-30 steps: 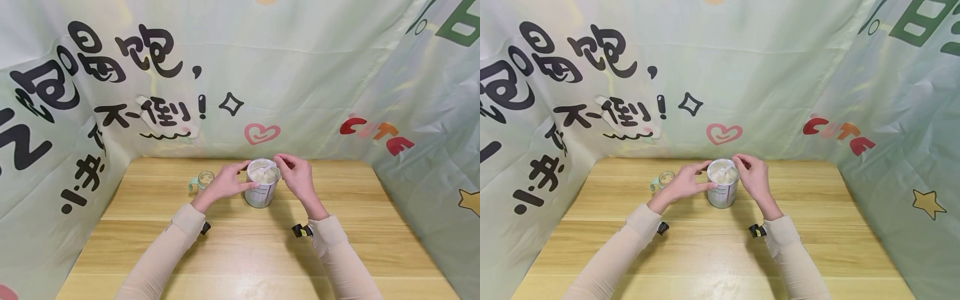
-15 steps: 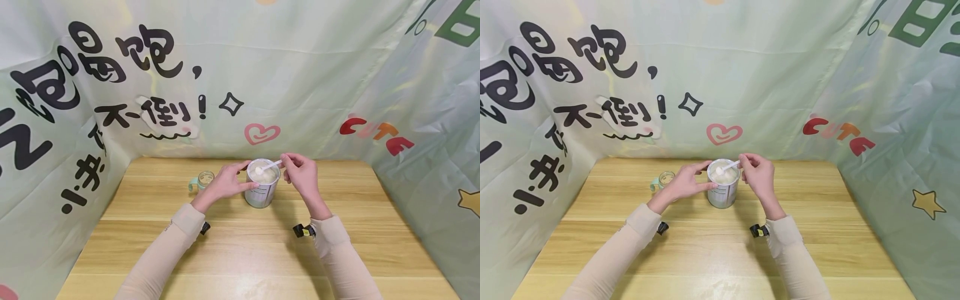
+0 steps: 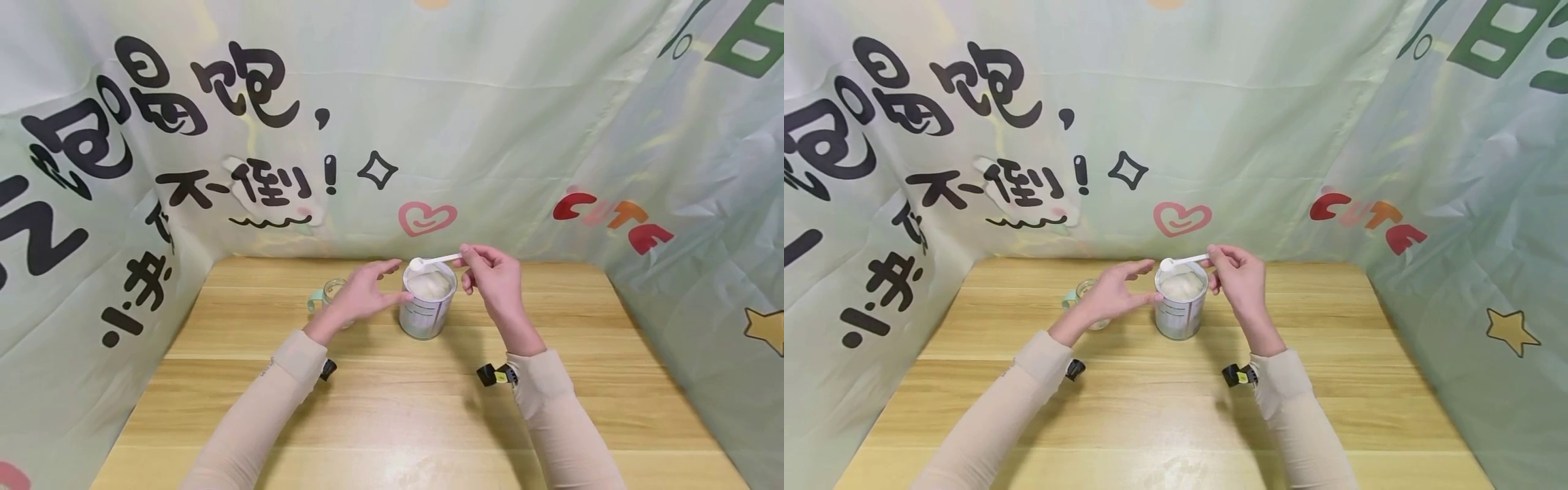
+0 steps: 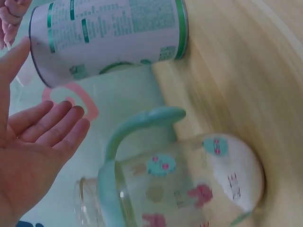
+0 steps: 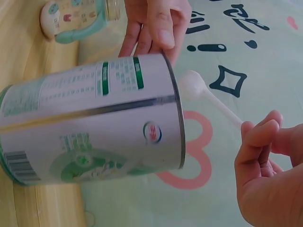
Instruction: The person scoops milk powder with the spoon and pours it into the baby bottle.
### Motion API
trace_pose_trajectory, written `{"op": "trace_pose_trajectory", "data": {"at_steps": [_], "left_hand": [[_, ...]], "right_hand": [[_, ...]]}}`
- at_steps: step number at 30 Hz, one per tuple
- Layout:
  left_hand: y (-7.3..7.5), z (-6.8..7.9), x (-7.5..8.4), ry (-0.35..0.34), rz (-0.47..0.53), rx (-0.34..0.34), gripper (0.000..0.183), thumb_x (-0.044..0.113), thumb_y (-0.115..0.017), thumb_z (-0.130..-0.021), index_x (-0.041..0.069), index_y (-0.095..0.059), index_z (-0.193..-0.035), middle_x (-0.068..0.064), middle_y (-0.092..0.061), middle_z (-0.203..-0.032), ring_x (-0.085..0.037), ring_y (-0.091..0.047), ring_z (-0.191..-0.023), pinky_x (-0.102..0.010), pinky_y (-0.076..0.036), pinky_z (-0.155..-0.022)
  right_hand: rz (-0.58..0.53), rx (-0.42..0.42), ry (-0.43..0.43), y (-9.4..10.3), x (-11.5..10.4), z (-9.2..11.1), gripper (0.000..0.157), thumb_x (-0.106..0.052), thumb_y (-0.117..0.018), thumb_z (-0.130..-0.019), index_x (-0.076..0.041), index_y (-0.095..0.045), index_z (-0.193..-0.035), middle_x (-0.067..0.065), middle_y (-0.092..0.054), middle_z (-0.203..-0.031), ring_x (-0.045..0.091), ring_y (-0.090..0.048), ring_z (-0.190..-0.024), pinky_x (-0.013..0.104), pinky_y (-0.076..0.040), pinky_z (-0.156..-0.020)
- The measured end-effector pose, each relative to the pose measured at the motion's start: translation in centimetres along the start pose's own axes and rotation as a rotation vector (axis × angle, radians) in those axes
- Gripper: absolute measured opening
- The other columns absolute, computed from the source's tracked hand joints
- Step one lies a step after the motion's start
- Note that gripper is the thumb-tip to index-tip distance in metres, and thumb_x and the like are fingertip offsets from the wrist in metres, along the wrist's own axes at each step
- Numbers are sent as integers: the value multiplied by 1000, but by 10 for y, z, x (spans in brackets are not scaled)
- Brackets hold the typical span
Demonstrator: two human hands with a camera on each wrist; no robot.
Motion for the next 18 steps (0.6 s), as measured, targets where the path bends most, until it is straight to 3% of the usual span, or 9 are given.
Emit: {"op": "trace_pose_trajectory", "data": {"at_steps": [5,10,18], "left_hand": [[16,4,-6,-16,11,64,74,40,-86,-90,4,-59,-148,-14,-65,-147,-30,-63,-134,-42,-52,-114],[33,12,-14,-14,11,109,73,36,-86,-89,1,-59,-147,-16,-65,-147,-33,-63,-133,-47,-52,-114],[54,30,-32,21,-12,155,74,39,-86,-89,4,-59,-148,-16,-63,-148,-35,-61,-136,-49,-51,-114]], "right_hand": [[-22,-40,-7,-14,-1,1,17,-18,-72,-102,-2,-72,-108,1,-78,-79,8,-56,-48,19,-49,-47],[-15,-84,-10,-31,-3,2,19,-17,-71,-103,0,-70,-112,-2,-78,-78,8,-57,-49,18,-50,-49],[-24,-131,-30,-55,-4,2,23,-16,-70,-103,3,-69,-115,-3,-79,-79,8,-56,-47,19,-49,-47]]}}
Point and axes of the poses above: each hand's wrist, its own z-axis away from the middle knuckle, its own y-axis out of the back of the hand, x = y × z, the point moved 8 cm from there along -z, towards the middle knuckle
